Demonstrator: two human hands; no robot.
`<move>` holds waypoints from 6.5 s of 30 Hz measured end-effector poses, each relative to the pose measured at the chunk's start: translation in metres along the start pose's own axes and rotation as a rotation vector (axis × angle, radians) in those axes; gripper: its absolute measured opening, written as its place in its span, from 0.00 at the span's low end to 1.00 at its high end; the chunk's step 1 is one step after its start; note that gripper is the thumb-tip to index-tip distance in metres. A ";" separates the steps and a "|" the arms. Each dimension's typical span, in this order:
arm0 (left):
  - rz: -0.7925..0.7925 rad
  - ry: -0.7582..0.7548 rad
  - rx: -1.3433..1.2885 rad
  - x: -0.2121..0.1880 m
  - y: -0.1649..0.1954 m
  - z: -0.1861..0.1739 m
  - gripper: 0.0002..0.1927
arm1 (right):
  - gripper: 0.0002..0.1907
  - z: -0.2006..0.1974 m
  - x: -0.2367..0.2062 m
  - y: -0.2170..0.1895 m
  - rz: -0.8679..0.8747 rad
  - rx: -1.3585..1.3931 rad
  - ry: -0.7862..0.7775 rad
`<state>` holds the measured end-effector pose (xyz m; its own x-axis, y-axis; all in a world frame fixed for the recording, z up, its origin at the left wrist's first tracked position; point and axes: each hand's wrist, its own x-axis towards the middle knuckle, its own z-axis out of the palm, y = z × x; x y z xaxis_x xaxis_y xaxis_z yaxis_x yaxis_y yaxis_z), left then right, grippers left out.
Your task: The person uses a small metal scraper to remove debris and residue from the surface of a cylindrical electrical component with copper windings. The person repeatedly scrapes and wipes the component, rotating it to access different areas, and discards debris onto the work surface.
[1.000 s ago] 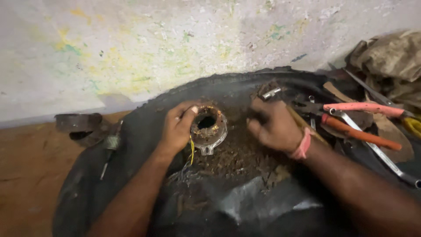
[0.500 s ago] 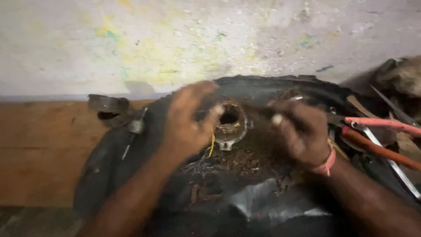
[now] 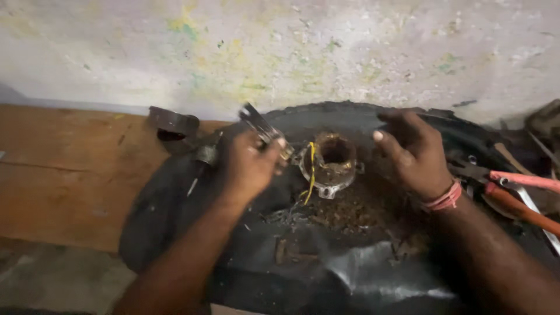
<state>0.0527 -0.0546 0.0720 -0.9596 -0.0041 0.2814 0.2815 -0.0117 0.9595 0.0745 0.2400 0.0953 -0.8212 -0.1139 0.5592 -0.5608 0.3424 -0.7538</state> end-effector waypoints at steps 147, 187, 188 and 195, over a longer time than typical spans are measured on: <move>0.108 -0.077 0.592 -0.001 -0.008 0.029 0.12 | 0.51 0.041 -0.019 0.008 0.078 -0.463 -0.330; 0.234 0.074 0.566 -0.001 -0.032 0.033 0.10 | 0.48 0.040 -0.019 0.006 -0.040 -0.329 -0.306; 0.276 0.036 0.547 -0.001 -0.031 0.034 0.09 | 0.47 0.040 -0.019 0.006 -0.011 -0.360 -0.309; 0.198 0.101 0.605 0.002 -0.024 0.033 0.09 | 0.47 0.040 -0.018 0.008 0.066 -0.459 -0.342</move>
<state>0.0442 -0.0214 0.0499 -0.8763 -0.0427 0.4798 0.3749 0.5652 0.7349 0.0805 0.2075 0.0651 -0.8833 -0.3473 0.3149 -0.4663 0.7201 -0.5139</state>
